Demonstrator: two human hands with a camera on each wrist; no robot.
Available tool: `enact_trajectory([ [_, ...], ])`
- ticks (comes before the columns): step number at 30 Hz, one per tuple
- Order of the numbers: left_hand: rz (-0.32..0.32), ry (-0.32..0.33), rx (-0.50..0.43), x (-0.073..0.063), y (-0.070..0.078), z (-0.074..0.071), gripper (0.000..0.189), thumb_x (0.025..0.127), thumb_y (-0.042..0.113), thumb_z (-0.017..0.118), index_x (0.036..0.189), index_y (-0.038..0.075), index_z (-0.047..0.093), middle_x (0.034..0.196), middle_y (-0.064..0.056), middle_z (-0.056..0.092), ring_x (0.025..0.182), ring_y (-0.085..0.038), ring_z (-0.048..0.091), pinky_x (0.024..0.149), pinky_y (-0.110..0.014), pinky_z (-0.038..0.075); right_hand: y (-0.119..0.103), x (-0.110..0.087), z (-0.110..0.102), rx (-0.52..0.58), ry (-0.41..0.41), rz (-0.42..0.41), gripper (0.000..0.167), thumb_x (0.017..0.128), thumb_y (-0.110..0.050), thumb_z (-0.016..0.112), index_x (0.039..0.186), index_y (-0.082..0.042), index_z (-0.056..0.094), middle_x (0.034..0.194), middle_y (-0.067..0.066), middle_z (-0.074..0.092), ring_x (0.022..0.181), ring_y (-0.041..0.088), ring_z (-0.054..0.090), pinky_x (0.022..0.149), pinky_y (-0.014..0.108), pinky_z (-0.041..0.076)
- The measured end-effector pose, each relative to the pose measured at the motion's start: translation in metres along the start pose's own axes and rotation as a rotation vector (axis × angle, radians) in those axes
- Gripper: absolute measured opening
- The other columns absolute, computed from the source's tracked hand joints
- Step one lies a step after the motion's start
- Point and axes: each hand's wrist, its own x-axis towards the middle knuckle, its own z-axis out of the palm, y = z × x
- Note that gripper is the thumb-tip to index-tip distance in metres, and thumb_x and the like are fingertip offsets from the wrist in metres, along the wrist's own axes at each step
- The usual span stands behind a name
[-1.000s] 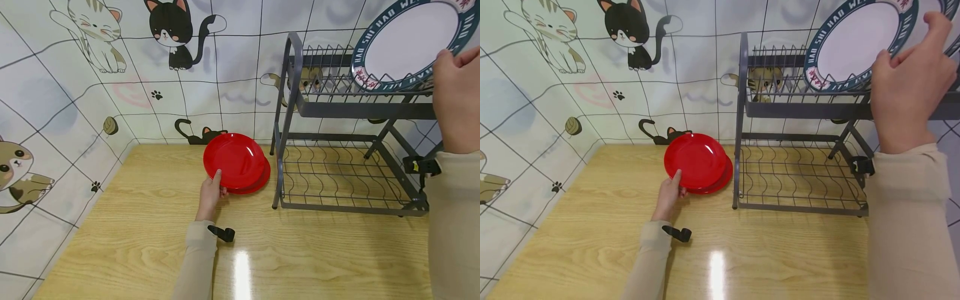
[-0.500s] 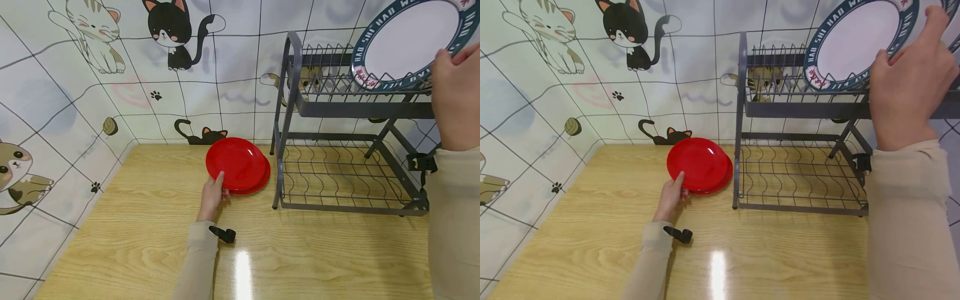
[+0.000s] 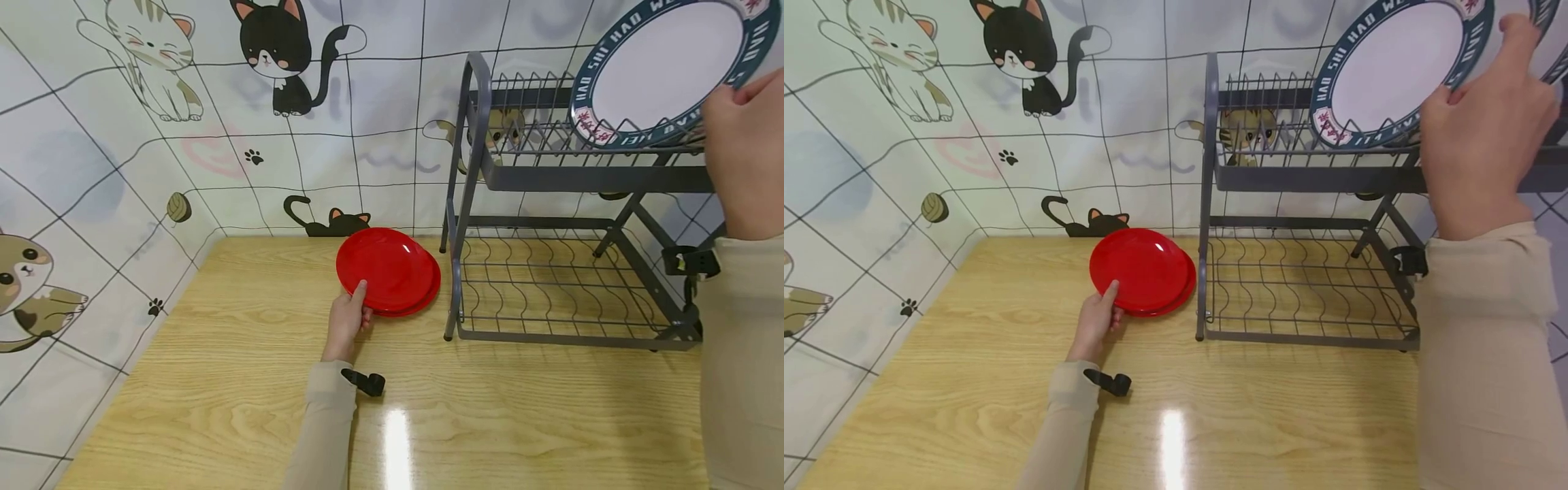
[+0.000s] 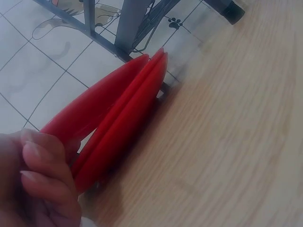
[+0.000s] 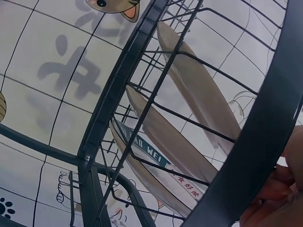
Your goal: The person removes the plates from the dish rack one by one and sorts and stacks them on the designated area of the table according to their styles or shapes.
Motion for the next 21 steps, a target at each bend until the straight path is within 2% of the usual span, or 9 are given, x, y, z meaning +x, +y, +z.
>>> enact_trajectory([
  [1,-0.003,0.003,0.009,-0.0002,-0.0001,-0.0002,0.051,0.083,0.056,0.050,0.066,0.008,0.052,0.053,-0.004,0.049,0.042,-0.013,0.043,0.041,-0.022,0.036,0.0003,-0.0006,0.0010,0.005,-0.001,-0.013,0.017,0.090,-0.038,0.035,0.074,-0.035,0.039,0.068,-0.015,0.030,0.052,-0.003,0.027,0.050,0.013,0.025],
  [3,-0.011,0.006,0.020,-0.0002,-0.0007,-0.0006,0.052,0.082,0.057,0.050,0.065,0.008,0.051,0.052,-0.004,0.049,0.042,-0.013,0.042,0.040,-0.022,0.035,0.0016,-0.0022,0.0031,0.015,-0.005,-0.046,0.011,0.090,-0.033,0.035,0.092,-0.036,0.046,0.067,-0.013,0.030,0.052,-0.005,0.026,0.054,0.014,0.025],
  [4,-0.015,0.006,0.019,-0.0002,-0.0008,-0.0006,0.052,0.082,0.057,0.050,0.064,0.008,0.051,0.051,-0.004,0.048,0.041,-0.013,0.041,0.039,-0.022,0.034,0.0024,-0.0026,0.0036,0.020,-0.008,-0.063,0.019,0.091,-0.031,0.035,0.106,-0.036,0.045,0.067,-0.013,0.029,0.053,-0.006,0.025,0.056,0.014,0.025],
  [6,-0.019,0.004,0.020,-0.0003,-0.0009,-0.0006,0.052,0.081,0.057,0.051,0.063,0.008,0.050,0.050,-0.004,0.048,0.040,-0.012,0.040,0.038,-0.022,0.032,0.0039,-0.0038,0.0047,0.033,-0.014,-0.092,0.039,0.091,-0.029,0.035,0.130,-0.032,0.032,0.068,-0.014,0.028,0.055,-0.008,0.024,0.060,0.014,0.024],
  [7,-0.019,0.003,0.018,-0.0003,-0.0009,-0.0007,0.052,0.081,0.057,0.051,0.063,0.008,0.050,0.050,-0.004,0.048,0.039,-0.012,0.040,0.037,-0.022,0.031,0.0041,-0.0036,0.0047,0.042,-0.017,-0.102,0.041,0.091,-0.028,0.036,0.131,-0.033,0.030,0.068,-0.015,0.028,0.056,-0.008,0.024,0.060,0.013,0.024],
  [8,-0.020,0.001,0.017,-0.0003,-0.0011,-0.0008,0.052,0.081,0.057,0.051,0.063,0.008,0.050,0.050,-0.003,0.048,0.039,-0.012,0.039,0.037,-0.022,0.030,0.0044,-0.0037,0.0049,0.045,-0.022,-0.115,0.050,0.091,-0.027,0.036,0.138,-0.029,0.021,0.068,-0.015,0.028,0.056,-0.009,0.024,0.059,0.013,0.024],
  [14,-0.035,-0.012,0.031,-0.0003,-0.0013,-0.0009,0.054,0.080,0.058,0.052,0.062,0.008,0.050,0.049,-0.003,0.047,0.037,-0.011,0.038,0.035,-0.021,0.028,0.0021,-0.0039,0.0040,0.065,-0.047,-0.151,0.059,0.090,-0.024,0.039,0.142,-0.030,0.011,0.074,-0.015,0.026,0.055,-0.009,0.026,0.059,0.009,0.026],
  [18,-0.041,-0.019,0.048,-0.0003,-0.0017,-0.0009,0.056,0.079,0.061,0.051,0.060,0.008,0.051,0.048,-0.003,0.047,0.037,-0.011,0.038,0.034,-0.021,0.028,0.0006,-0.0038,0.0027,0.057,-0.055,-0.165,0.060,0.090,-0.021,0.038,0.142,-0.029,0.010,0.081,-0.018,0.021,0.054,-0.007,0.024,0.059,0.010,0.024],
  [21,-0.036,-0.018,0.050,-0.0005,-0.0025,-0.0011,0.056,0.079,0.061,0.051,0.060,0.008,0.051,0.048,-0.003,0.047,0.037,-0.011,0.038,0.034,-0.021,0.027,-0.0007,-0.0039,0.0031,0.059,-0.065,-0.163,0.057,0.090,-0.022,0.036,0.141,-0.028,0.013,0.086,-0.020,0.024,0.053,-0.009,0.025,0.060,0.007,0.028],
])
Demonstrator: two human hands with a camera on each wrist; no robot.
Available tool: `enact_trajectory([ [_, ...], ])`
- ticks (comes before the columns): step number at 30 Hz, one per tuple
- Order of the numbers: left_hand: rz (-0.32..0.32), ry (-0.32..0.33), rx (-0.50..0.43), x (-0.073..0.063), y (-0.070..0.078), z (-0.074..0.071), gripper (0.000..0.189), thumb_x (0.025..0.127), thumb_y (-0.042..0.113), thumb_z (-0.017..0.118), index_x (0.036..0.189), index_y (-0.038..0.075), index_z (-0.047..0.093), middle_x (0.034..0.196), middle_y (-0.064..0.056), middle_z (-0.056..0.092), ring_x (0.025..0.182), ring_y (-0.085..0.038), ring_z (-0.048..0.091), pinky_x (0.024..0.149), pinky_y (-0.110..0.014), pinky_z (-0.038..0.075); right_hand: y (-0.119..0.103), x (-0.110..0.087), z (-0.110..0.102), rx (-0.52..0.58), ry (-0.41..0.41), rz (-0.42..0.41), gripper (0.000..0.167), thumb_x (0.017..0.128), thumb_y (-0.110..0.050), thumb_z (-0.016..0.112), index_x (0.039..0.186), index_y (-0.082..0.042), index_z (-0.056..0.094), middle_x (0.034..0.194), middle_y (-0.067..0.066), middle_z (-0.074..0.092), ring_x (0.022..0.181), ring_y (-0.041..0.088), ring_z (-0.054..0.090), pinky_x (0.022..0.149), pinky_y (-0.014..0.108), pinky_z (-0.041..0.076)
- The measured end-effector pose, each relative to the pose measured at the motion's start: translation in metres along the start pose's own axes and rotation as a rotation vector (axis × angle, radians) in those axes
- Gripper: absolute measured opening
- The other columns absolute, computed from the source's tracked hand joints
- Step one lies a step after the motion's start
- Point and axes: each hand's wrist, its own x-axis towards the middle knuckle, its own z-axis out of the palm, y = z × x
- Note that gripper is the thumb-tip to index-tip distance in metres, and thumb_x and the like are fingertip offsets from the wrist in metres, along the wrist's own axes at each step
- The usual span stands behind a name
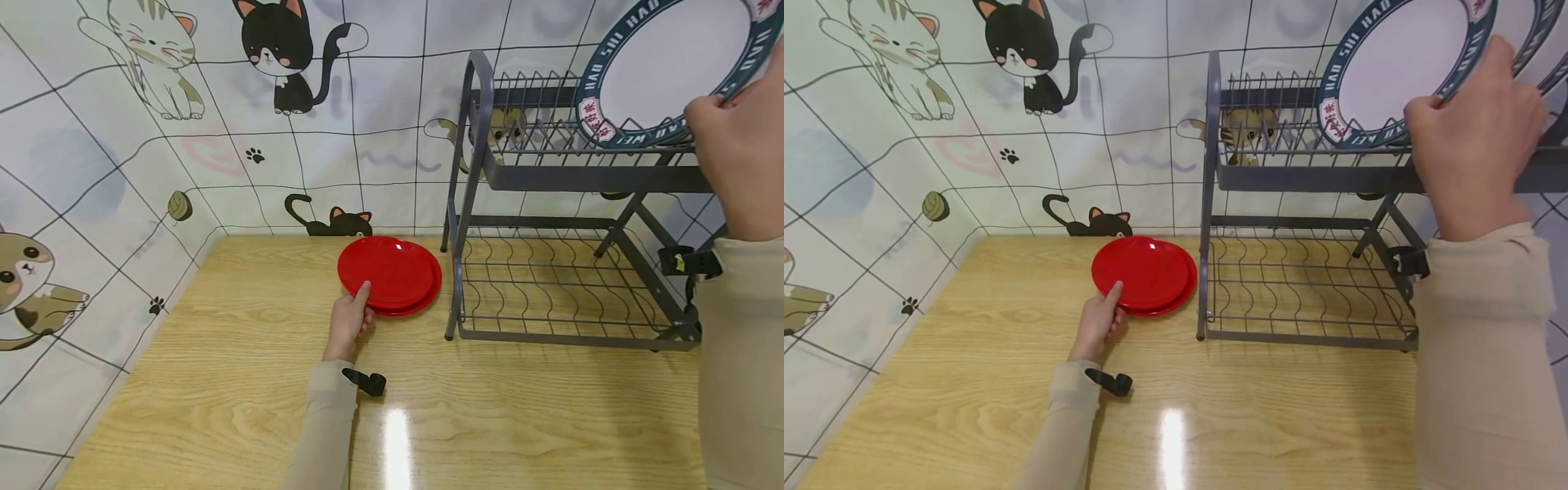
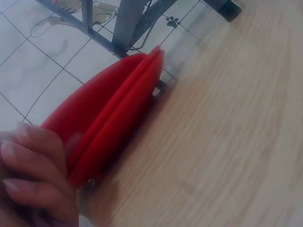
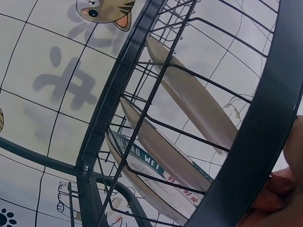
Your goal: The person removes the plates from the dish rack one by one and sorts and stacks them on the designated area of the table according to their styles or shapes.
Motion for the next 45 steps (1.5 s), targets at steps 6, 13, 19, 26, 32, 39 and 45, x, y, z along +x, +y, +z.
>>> enact_trajectory([
  [6,-0.001,-0.025,0.002,0.001,-0.001,0.000,0.054,0.077,0.060,0.054,0.059,0.009,0.050,0.049,-0.003,0.047,0.038,-0.011,0.038,0.034,-0.021,0.027,-0.003,0.002,0.002,-0.075,0.019,0.038,0.052,0.091,-0.027,0.032,0.140,-0.027,0.016,0.131,0.007,0.034,0.080,-0.003,0.033,0.092,0.018,0.033],
  [13,0.005,-0.089,0.024,0.002,-0.001,-0.004,0.053,0.075,0.060,0.057,0.058,0.010,0.051,0.050,-0.002,0.048,0.038,-0.010,0.039,0.036,-0.021,0.029,-0.005,0.004,0.002,-0.067,-0.017,0.097,0.048,0.094,-0.032,0.025,0.140,-0.029,0.013,0.137,0.007,0.029,0.086,0.003,0.036,0.097,0.024,0.032],
  [19,-0.013,-0.181,0.018,0.002,-0.001,-0.011,0.053,0.073,0.061,0.058,0.064,0.009,0.053,0.055,-0.004,0.051,0.041,-0.010,0.040,0.039,-0.020,0.032,-0.005,0.006,0.005,-0.064,-0.002,0.106,0.045,0.094,-0.029,0.023,0.139,-0.030,0.015,0.133,0.003,0.035,0.092,0.007,0.039,0.096,0.025,0.033],
  [26,-0.016,-0.236,0.026,0.002,0.000,-0.014,0.055,0.074,0.059,0.059,0.071,0.004,0.057,0.053,-0.002,0.049,0.041,-0.009,0.040,0.038,-0.019,0.031,-0.003,0.003,0.006,-0.045,0.035,0.035,0.048,0.093,-0.023,0.025,0.140,-0.028,0.016,0.136,0.005,0.031,0.090,0.002,0.037,0.094,0.019,0.032],
  [32,-0.003,-0.229,0.017,0.002,-0.001,-0.015,0.052,0.077,0.053,0.060,0.070,0.002,0.057,0.049,-0.002,0.045,0.039,-0.010,0.037,0.037,-0.019,0.030,-0.006,0.001,0.003,-0.093,0.032,0.048,0.051,0.091,-0.026,0.027,0.141,-0.018,0.018,0.135,0.012,0.030,0.098,0.010,0.034,0.098,0.028,0.031],
  [39,-0.011,-0.189,0.075,0.001,-0.001,-0.015,0.048,0.078,0.052,0.059,0.059,0.008,0.053,0.048,-0.002,0.045,0.038,-0.010,0.038,0.037,-0.020,0.031,-0.009,0.002,0.000,-0.146,-0.020,0.097,0.051,0.090,-0.028,0.026,0.138,-0.010,0.027,0.119,0.018,0.036,0.080,0.009,0.030,0.081,0.025,0.039],
  [45,-0.024,-0.175,0.159,0.000,0.002,-0.015,0.048,0.083,0.050,0.055,0.061,0.007,0.055,0.049,-0.003,0.048,0.039,-0.011,0.042,0.039,-0.021,0.034,-0.007,0.009,-0.002,-0.142,-0.090,0.131,0.049,0.088,-0.030,0.028,0.128,-0.001,0.036,0.084,0.007,0.031,0.066,0.012,0.029,0.055,0.022,0.031],
])
